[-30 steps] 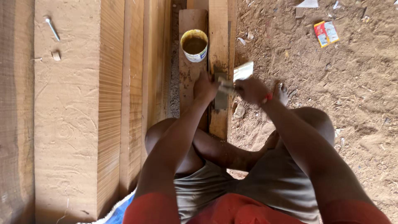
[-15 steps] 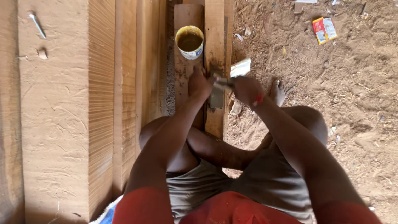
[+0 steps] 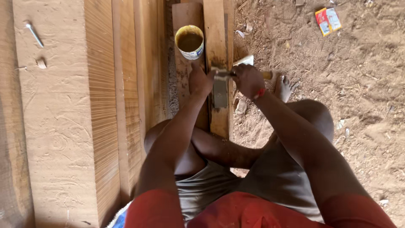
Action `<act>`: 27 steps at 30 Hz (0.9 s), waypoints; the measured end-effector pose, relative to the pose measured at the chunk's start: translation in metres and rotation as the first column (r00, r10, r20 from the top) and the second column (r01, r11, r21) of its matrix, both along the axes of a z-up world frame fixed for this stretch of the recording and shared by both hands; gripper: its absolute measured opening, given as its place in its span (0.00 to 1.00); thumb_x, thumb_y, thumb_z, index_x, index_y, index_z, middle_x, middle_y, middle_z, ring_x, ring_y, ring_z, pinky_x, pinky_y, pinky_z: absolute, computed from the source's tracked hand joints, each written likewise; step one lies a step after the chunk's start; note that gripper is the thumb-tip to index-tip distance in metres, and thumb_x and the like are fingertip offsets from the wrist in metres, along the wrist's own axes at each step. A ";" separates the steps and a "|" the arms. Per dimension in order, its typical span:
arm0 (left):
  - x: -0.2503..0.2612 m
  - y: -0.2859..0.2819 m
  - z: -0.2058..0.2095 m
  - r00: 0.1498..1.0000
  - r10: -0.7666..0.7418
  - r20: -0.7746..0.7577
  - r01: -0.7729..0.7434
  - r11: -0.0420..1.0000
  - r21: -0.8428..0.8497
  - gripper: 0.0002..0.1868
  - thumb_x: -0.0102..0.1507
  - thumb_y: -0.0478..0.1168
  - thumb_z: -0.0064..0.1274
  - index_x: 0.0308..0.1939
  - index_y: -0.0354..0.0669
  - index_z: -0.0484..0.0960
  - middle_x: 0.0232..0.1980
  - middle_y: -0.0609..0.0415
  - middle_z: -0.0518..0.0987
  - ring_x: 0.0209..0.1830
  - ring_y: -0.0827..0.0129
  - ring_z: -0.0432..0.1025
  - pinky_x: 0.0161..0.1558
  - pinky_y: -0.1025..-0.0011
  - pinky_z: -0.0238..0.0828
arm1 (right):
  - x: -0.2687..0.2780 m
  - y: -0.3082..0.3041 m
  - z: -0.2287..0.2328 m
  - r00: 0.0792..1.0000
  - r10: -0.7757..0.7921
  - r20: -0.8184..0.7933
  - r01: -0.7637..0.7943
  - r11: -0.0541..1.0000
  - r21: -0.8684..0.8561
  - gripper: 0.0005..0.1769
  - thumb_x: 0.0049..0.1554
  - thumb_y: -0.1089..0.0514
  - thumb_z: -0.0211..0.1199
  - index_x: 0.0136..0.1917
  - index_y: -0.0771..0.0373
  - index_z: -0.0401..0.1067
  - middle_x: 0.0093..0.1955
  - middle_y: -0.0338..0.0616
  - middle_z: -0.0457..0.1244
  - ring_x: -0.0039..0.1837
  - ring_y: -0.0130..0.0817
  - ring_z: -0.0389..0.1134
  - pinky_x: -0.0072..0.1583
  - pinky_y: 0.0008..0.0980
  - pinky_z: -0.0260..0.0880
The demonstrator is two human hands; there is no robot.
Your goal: The person applies a pasty substance from a small container onto specific spots on a wooden board using a metal scraper, spreading it evenly before cleaning the tool.
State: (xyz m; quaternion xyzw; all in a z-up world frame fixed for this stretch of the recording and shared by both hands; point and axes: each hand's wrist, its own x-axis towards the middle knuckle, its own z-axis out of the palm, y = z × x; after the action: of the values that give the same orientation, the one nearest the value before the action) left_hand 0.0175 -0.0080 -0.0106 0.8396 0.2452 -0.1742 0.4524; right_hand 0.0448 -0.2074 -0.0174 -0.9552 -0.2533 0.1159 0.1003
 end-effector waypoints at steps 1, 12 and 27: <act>0.005 0.001 0.003 0.999 -0.034 0.008 0.034 0.999 0.038 0.39 0.66 0.50 0.59 0.68 0.30 0.56 0.57 0.34 0.78 0.50 0.51 0.79 0.51 0.60 0.81 | 0.002 0.001 -0.003 1.000 -0.018 -0.020 0.018 1.000 0.015 0.11 0.68 0.52 0.58 0.57 0.58 0.76 0.45 0.50 0.69 0.37 0.39 0.68 0.38 0.37 0.72; 0.000 0.018 0.002 0.993 -0.108 -0.041 0.107 0.994 -0.023 0.37 0.63 0.50 0.59 0.69 0.33 0.63 0.61 0.36 0.78 0.55 0.52 0.79 0.56 0.60 0.77 | 0.002 -0.016 -0.011 0.979 0.029 -0.200 0.011 0.981 0.194 0.11 0.66 0.53 0.56 0.51 0.55 0.79 0.42 0.44 0.71 0.34 0.38 0.68 0.40 0.38 0.72; 0.007 0.019 -0.023 0.978 -0.204 0.031 0.202 0.977 0.072 0.35 0.61 0.50 0.67 0.61 0.30 0.69 0.58 0.35 0.76 0.58 0.49 0.74 0.59 0.58 0.71 | -0.012 -0.017 0.005 0.969 0.087 -0.233 -0.057 0.990 0.132 0.10 0.60 0.53 0.58 0.49 0.59 0.75 0.42 0.54 0.69 0.46 0.55 0.71 0.50 0.54 0.71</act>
State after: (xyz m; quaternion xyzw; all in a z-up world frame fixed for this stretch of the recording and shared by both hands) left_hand 0.0245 0.0106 -0.0334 0.8785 0.1553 -0.1949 0.4077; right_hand 0.0323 -0.2248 -0.0127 -0.9165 -0.2806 0.2171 0.1850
